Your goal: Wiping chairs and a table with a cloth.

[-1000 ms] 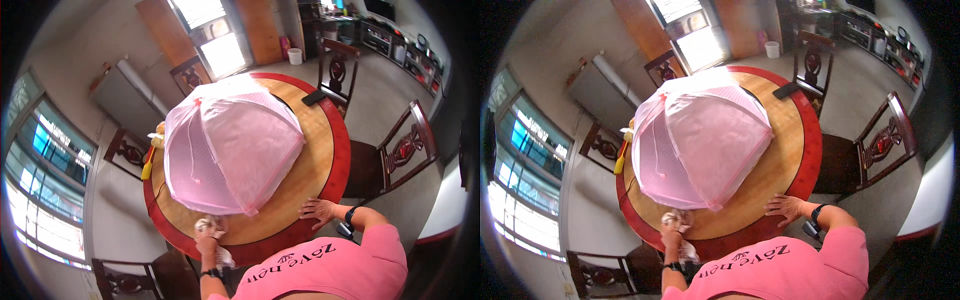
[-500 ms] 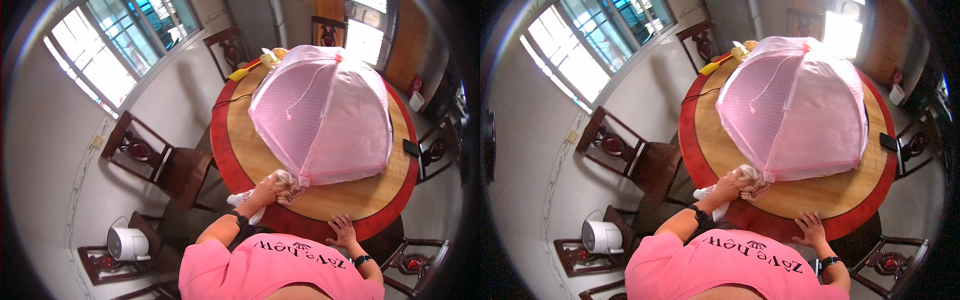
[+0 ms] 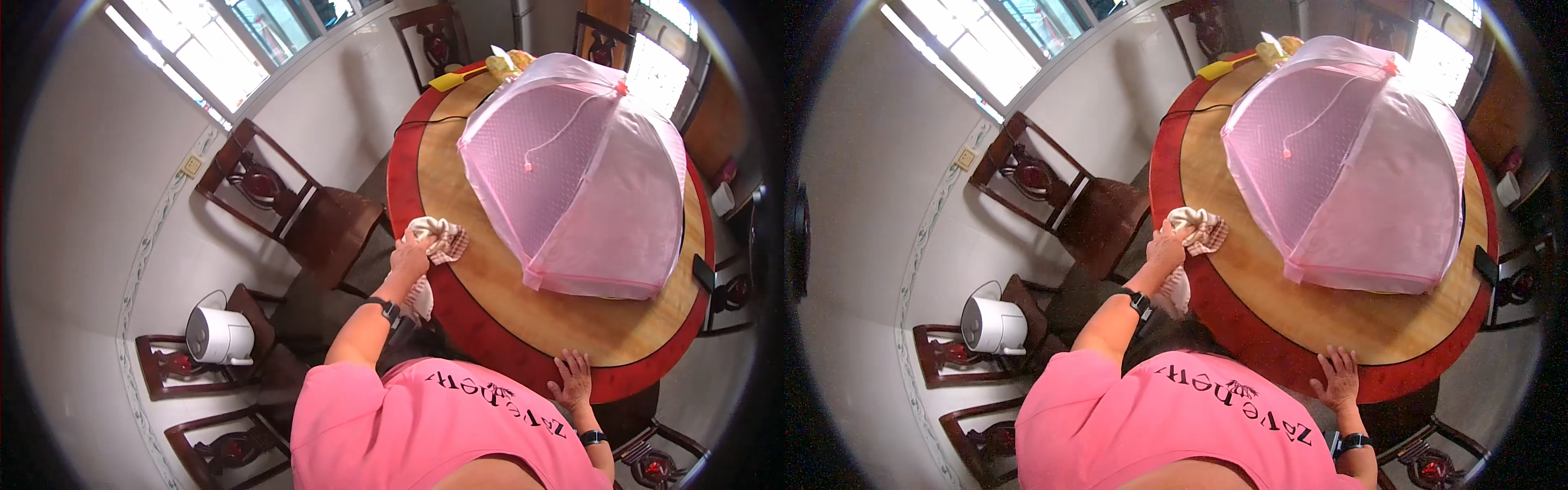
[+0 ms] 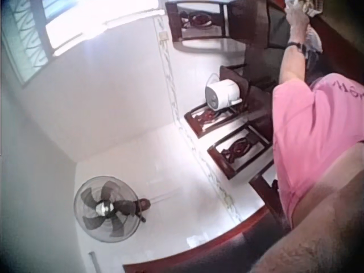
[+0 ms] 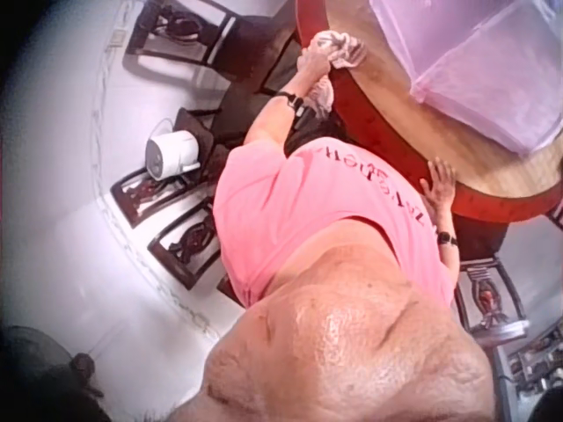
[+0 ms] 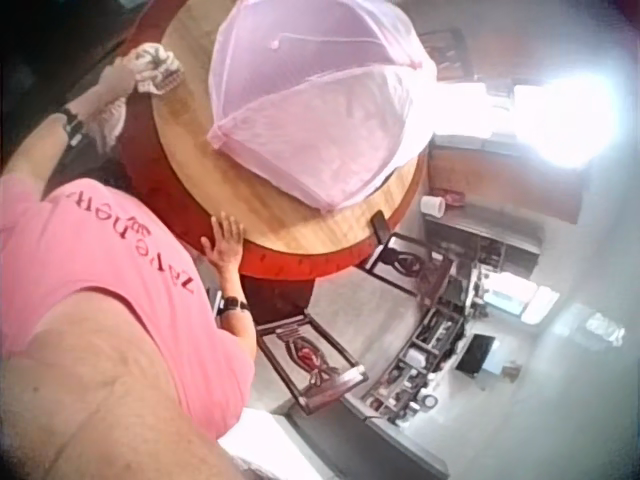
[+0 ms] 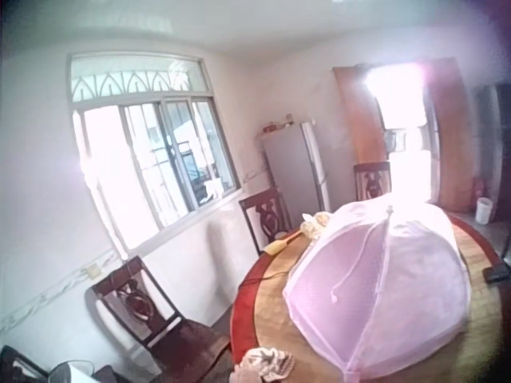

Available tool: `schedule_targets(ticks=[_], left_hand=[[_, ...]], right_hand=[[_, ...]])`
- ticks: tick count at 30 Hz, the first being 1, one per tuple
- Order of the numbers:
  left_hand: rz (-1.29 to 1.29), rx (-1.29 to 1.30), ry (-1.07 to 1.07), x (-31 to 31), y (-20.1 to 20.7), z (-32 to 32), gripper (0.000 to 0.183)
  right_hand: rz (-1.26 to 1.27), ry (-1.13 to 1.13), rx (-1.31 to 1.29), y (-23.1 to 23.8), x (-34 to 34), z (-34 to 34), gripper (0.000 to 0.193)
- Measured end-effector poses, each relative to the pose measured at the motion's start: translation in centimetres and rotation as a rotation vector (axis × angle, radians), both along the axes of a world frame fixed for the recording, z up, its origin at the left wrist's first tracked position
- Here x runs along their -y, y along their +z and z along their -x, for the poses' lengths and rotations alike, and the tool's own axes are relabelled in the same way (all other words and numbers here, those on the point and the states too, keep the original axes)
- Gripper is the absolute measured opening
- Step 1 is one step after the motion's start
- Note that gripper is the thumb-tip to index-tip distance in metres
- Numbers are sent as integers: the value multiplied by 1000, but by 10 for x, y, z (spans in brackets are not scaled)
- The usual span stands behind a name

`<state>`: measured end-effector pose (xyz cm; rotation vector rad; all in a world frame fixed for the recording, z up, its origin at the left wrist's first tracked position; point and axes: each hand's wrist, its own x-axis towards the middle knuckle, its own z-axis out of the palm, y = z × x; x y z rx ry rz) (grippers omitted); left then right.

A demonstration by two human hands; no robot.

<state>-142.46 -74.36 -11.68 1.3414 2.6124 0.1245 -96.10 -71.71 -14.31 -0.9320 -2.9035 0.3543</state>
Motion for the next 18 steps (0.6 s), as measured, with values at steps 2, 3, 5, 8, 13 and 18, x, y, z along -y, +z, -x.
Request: schedule_targets(ticks=[2,3,5,8,13,18], left_hand=[[-23,15,21,0,0,7,42],[-31,40,14,-1,4,8,43],[-53,51,7,-2,4,15,43],[-61,89,-6,-3,4,31,43],[-33,134,-1,9,1,81,41],[30,268,172,63,-3,173,41]], right_hand=[[19,-1,7,2,0,2,53],[-2,-1,9,0,0,1,53],[-18,10,15,-2,0,1,52],[-18,2,56,1,1,3,51],[-118,-40,145,-3,9,2,49],[-278,-429,141,-28,34,31,44]])
